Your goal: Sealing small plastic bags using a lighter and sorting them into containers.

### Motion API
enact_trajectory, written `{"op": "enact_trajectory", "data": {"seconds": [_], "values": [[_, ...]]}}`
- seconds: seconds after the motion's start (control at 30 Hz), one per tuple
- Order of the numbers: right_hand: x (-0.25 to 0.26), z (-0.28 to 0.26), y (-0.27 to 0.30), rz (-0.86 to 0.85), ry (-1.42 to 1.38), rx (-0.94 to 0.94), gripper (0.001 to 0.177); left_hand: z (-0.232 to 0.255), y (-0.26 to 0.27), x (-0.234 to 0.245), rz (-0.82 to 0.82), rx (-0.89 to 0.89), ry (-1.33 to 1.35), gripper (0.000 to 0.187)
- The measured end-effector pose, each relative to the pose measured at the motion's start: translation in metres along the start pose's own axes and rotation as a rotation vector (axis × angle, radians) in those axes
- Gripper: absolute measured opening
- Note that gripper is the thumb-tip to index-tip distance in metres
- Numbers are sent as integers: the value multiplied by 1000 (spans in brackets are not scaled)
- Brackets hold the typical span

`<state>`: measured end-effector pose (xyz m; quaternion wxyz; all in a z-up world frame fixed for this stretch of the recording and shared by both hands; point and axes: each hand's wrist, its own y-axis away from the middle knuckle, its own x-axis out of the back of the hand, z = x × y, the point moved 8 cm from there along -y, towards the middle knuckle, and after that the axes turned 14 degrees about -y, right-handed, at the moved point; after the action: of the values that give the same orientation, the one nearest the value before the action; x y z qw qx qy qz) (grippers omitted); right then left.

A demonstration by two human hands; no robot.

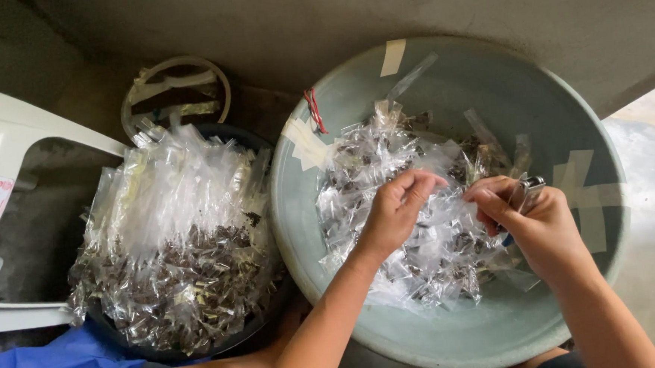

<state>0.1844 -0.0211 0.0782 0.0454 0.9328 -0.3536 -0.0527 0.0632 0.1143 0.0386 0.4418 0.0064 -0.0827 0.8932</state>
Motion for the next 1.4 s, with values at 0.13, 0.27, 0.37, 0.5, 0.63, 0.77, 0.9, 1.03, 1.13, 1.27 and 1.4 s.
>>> {"op": "enact_trajectory", "data": {"seconds": [0.13, 0.27, 0.37, 0.5, 0.63, 0.77, 0.9, 1.03, 1.13, 1.27, 1.4], "values": [[-4, -9, 2, 68, 62, 30, 32, -1, 9, -14, -81, -6, 20, 23], [7, 6, -3, 75, -144, -21, 52, 7, 17, -22, -121, 20, 81, 21], [20, 16, -6, 83, -282, -17, 11, -1, 20, -25, -139, 76, 42, 14], [29, 8, -7, 32, -487, 38, 9, -14, 16, -4, 8, 113, 351, 17], [21, 11, -9, -118, -397, 81, 11, -16, 15, 15, 186, 192, 334, 22], [0, 11, -3, -69, -164, -20, 18, -3, 14, 9, 230, 111, 361, 20], [-17, 6, 2, -55, -50, -122, 38, 12, 14, -2, 190, 1, 468, 10], [-8, 23, 2, -32, -125, -106, 22, 25, 22, -11, 103, -44, 462, 11], [3, 27, 0, -84, -128, -6, 6, 9, 31, -41, -87, 35, 359, 50], [31, 6, 5, 34, 25, 40, 7, -30, 73, -93, -324, 122, 110, 33], [64, -18, 22, 240, 95, 68, 13, -56, 100, -101, -401, 142, -23, 21]]}}
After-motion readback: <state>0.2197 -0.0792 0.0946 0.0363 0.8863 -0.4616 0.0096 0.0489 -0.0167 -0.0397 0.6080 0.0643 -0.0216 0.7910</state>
